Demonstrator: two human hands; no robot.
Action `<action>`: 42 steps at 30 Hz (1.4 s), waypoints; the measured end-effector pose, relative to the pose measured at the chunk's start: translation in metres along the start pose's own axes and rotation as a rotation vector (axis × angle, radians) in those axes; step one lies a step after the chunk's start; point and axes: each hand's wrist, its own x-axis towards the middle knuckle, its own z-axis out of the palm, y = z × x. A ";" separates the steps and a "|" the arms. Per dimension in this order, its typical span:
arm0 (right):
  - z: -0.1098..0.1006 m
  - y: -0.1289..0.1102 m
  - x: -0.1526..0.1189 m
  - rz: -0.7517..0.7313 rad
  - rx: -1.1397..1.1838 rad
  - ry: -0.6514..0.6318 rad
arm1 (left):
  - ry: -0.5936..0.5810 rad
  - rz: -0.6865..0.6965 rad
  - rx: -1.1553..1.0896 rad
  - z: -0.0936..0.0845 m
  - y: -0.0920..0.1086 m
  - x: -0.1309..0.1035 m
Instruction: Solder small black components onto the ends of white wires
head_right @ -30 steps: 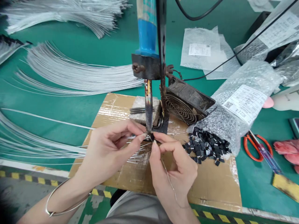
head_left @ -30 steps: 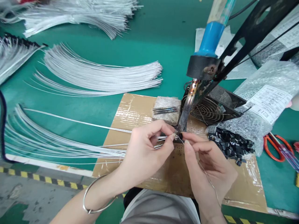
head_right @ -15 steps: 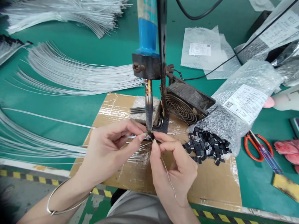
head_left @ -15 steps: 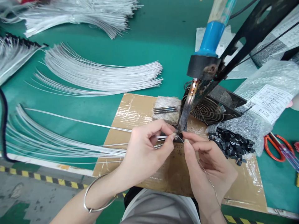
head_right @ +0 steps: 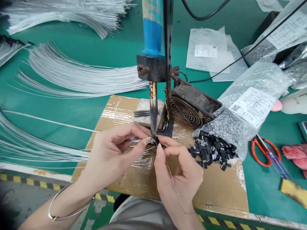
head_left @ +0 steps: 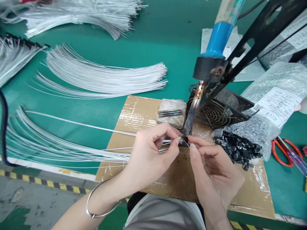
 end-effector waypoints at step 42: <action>0.007 -0.004 -0.002 -0.074 -0.041 0.047 | -0.004 -0.010 0.005 0.001 0.003 -0.001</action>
